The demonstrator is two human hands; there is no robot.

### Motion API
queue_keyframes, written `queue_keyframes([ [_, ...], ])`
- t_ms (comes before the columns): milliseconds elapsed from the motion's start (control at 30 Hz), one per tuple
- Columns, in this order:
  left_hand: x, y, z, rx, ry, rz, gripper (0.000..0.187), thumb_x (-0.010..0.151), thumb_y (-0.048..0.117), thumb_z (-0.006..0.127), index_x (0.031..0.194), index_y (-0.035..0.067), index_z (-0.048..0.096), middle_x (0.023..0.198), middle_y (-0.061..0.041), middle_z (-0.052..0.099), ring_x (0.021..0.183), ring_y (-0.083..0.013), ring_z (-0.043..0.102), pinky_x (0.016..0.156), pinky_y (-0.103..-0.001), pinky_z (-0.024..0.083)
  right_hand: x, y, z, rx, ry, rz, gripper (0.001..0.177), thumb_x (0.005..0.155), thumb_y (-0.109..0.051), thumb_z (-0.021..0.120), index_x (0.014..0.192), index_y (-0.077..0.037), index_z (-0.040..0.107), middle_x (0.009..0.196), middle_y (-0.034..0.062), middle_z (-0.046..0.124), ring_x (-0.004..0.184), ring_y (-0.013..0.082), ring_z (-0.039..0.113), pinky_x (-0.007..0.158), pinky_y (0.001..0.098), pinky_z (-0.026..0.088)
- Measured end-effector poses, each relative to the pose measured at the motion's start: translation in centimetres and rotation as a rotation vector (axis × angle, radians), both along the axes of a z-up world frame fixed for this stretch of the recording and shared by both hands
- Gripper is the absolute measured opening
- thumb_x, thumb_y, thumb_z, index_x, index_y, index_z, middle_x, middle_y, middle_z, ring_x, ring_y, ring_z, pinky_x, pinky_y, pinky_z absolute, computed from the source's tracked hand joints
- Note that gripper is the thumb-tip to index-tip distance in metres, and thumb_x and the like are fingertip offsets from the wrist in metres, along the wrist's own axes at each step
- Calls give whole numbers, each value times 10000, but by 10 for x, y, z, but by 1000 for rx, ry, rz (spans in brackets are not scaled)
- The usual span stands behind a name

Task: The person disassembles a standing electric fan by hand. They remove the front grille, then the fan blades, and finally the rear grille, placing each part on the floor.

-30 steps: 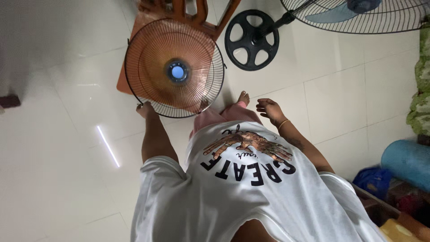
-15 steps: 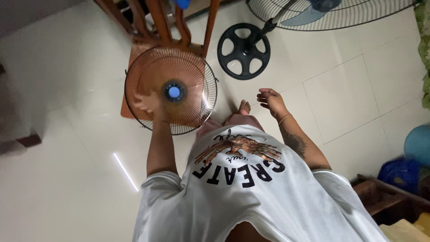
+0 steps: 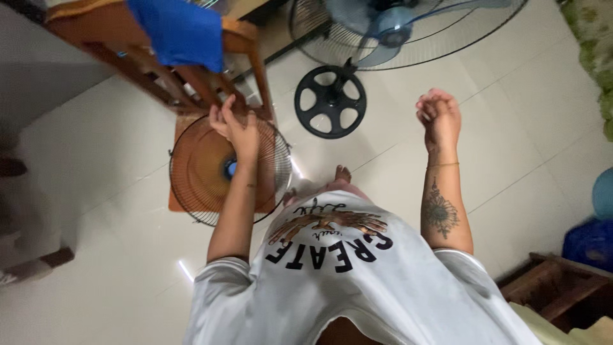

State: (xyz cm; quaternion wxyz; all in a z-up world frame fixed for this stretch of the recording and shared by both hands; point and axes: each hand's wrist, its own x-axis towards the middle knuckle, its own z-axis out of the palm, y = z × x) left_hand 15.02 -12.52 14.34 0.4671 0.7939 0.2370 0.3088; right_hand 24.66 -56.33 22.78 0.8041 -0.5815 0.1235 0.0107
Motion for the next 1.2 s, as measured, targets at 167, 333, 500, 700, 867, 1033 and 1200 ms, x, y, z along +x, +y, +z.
queue_keyframes([
  [167, 32, -36, 58, 43, -140, -80, 478, 920, 37, 701, 1368, 142, 573, 1560, -202, 196, 1426, -397, 320, 1220, -512, 295, 44, -50, 37, -319, -266, -179, 294, 1065, -108, 566, 1356, -142, 538, 1171, 39, 629, 1010, 124, 633, 840, 304, 562],
  [333, 74, -74, 125, 222, -249, -186, 464, 924, 54, 734, 1358, 136, 593, 1542, -180, 332, 1471, -374, 316, 1260, -498, 255, 102, -84, 72, -646, -646, -196, 481, 1110, -74, 664, 1551, -122, 477, 1489, 109, 565, 1315, 225, 580, 1099, 421, 518],
  [500, 138, -104, 177, 351, -287, -252, 512, 968, 101, 743, 1441, 147, 554, 1573, -162, 361, 1495, -385, 295, 1270, -497, 249, 155, -95, 102, -955, -808, -118, 555, 1104, -118, 741, 1571, -87, 443, 1558, 146, 522, 1430, 280, 518, 1190, 439, 446],
  [700, 202, -127, 184, 468, -279, -296, 467, 1063, 233, 686, 1486, 137, 513, 1499, -131, 475, 1428, -352, 397, 1189, -505, 286, 196, -81, 105, -846, -800, 162, 304, 1107, -104, 691, 1393, -29, 616, 1366, 123, 685, 1263, 261, 660, 1118, 373, 515],
  [867, 225, -118, 163, 489, -221, -236, 326, 1110, 214, 619, 1412, 123, 536, 1353, -119, 614, 1277, -355, 544, 1057, -508, 407, 201, -82, 101, -912, -773, 180, 185, 1095, -70, 674, 1265, 3, 682, 1159, 136, 668, 1020, 214, 646, 915, 315, 524],
  [1033, 237, -105, 153, 489, -300, -240, 259, 1084, 120, 604, 1343, 120, 591, 1232, -136, 680, 1162, -386, 609, 975, -490, 487, 214, -77, 100, -884, -782, 197, 174, 1065, -45, 673, 1224, 25, 691, 1064, 121, 689, 897, 168, 619, 825, 297, 515],
  [1200, 255, -95, 154, 428, -371, -287, 194, 1078, 68, 610, 1269, 105, 610, 1158, -135, 703, 1106, -358, 674, 934, -441, 535, 219, -67, 93, -833, -822, 154, 188, 1055, -29, 658, 1224, 49, 682, 1039, 109, 735, 912, 133, 660, 834, 289, 535],
])
